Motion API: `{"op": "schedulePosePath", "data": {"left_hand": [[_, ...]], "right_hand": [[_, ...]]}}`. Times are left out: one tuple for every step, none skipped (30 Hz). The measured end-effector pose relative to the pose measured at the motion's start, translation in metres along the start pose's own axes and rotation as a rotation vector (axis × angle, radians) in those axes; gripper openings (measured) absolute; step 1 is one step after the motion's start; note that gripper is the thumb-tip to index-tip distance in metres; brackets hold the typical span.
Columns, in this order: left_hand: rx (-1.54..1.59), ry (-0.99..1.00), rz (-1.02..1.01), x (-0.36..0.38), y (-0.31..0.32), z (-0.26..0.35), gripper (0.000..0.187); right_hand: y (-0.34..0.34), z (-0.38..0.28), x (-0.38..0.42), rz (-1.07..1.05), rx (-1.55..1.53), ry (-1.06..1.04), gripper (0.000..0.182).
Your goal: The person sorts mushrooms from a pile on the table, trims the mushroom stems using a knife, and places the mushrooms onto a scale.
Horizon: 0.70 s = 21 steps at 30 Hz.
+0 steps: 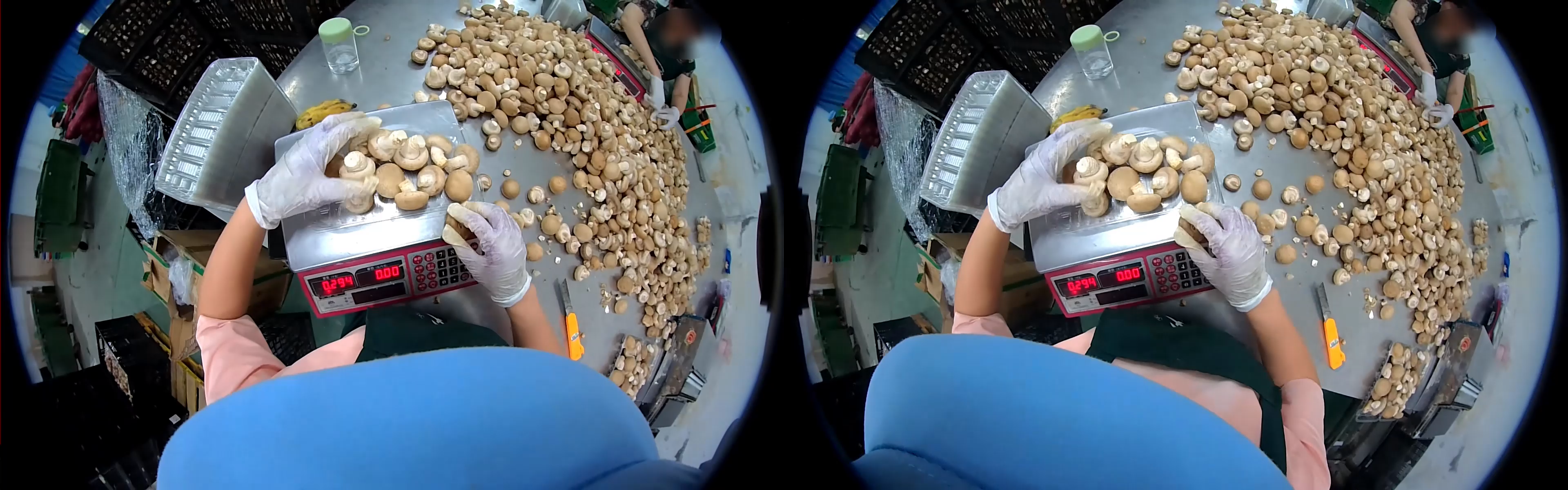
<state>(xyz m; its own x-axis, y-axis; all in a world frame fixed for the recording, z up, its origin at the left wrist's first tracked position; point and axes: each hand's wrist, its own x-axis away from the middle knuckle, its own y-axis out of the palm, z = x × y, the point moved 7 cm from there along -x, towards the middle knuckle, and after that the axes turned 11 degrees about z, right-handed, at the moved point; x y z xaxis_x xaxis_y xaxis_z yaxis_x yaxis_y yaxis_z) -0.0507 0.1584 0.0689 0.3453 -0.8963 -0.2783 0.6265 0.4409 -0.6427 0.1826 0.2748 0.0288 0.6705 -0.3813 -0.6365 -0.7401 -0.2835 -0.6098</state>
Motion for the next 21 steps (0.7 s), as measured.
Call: {"op": "schedulePosePath", "data": {"left_hand": [[-0.002,0.004,-0.001,-0.005,0.003,0.000,0.078],[-0.046,0.046,0.030,-0.011,0.005,0.005,0.072],[-0.087,0.087,0.061,-0.016,0.009,0.010,0.066],[-0.124,0.123,0.084,-0.020,0.016,0.013,0.048],[-0.121,0.125,0.087,-0.022,0.021,0.012,0.048],[-0.134,0.101,0.046,-0.025,0.027,0.011,0.043],[-0.150,0.077,0.005,-0.027,0.031,0.011,0.037],[-0.204,0.069,0.014,-0.029,0.030,0.014,0.030],[-0.210,0.068,0.019,-0.028,0.025,0.020,0.030],[-0.062,0.002,0.127,-0.026,0.012,0.023,0.030],[0.085,-0.064,0.237,-0.023,0.000,0.022,0.030],[0.109,-0.020,0.285,-0.019,-0.012,0.025,0.030],[0.026,-0.004,0.348,-0.010,-0.024,0.031,0.030],[0.003,-0.052,0.373,-0.002,-0.030,0.030,0.030],[-0.019,-0.098,0.399,0.007,-0.036,0.029,0.030],[-0.025,-0.097,0.405,0.018,-0.040,0.027,0.030],[-0.106,-0.092,0.393,0.030,-0.042,0.024,0.031],[-0.186,-0.088,0.379,0.040,-0.041,0.024,0.031],[-0.219,-0.051,0.383,0.049,-0.039,0.031,0.028],[-0.260,-0.057,0.375,0.057,-0.035,0.029,0.028],[-0.300,-0.062,0.366,0.064,-0.029,0.022,0.028]], "right_hand": [[-0.001,-0.001,-0.001,0.005,0.001,0.000,0.041],[-0.004,-0.002,-0.002,0.034,-0.066,0.010,0.041],[-0.006,-0.003,-0.003,0.060,-0.132,0.020,0.042],[-0.006,-0.004,-0.004,0.060,-0.127,0.019,0.042],[-0.008,-0.001,-0.006,0.107,-0.233,0.085,0.042],[-0.009,0.003,-0.009,0.155,-0.340,0.151,0.042],[-0.011,0.003,-0.014,0.157,-0.338,0.146,0.042],[-0.013,0.003,-0.022,0.165,-0.294,0.159,0.039],[-0.014,0.004,-0.029,0.172,-0.254,0.172,0.035],[-0.010,0.005,-0.038,0.175,-0.247,0.163,0.035],[-0.006,0.006,-0.049,0.173,-0.259,0.156,0.035],[-0.004,-0.003,-0.063,0.179,-0.261,0.012,0.038],[-0.001,-0.013,-0.071,0.187,-0.261,-0.130,0.041],[0.013,-0.007,-0.072,0.128,-0.320,-0.040,0.042],[0.020,-0.008,-0.074,0.129,-0.327,-0.047,0.042],[0.026,-0.009,-0.076,0.144,-0.344,-0.047,0.042],[0.029,-0.010,-0.078,0.158,-0.361,-0.048,0.042],[0.036,-0.007,-0.076,0.102,-0.402,0.026,0.043],[0.037,-0.009,-0.076,0.101,-0.404,0.022,0.043],[0.038,-0.009,-0.075,0.096,-0.443,0.061,0.044],[0.040,-0.007,-0.074,0.092,-0.480,0.103,0.045]]}}
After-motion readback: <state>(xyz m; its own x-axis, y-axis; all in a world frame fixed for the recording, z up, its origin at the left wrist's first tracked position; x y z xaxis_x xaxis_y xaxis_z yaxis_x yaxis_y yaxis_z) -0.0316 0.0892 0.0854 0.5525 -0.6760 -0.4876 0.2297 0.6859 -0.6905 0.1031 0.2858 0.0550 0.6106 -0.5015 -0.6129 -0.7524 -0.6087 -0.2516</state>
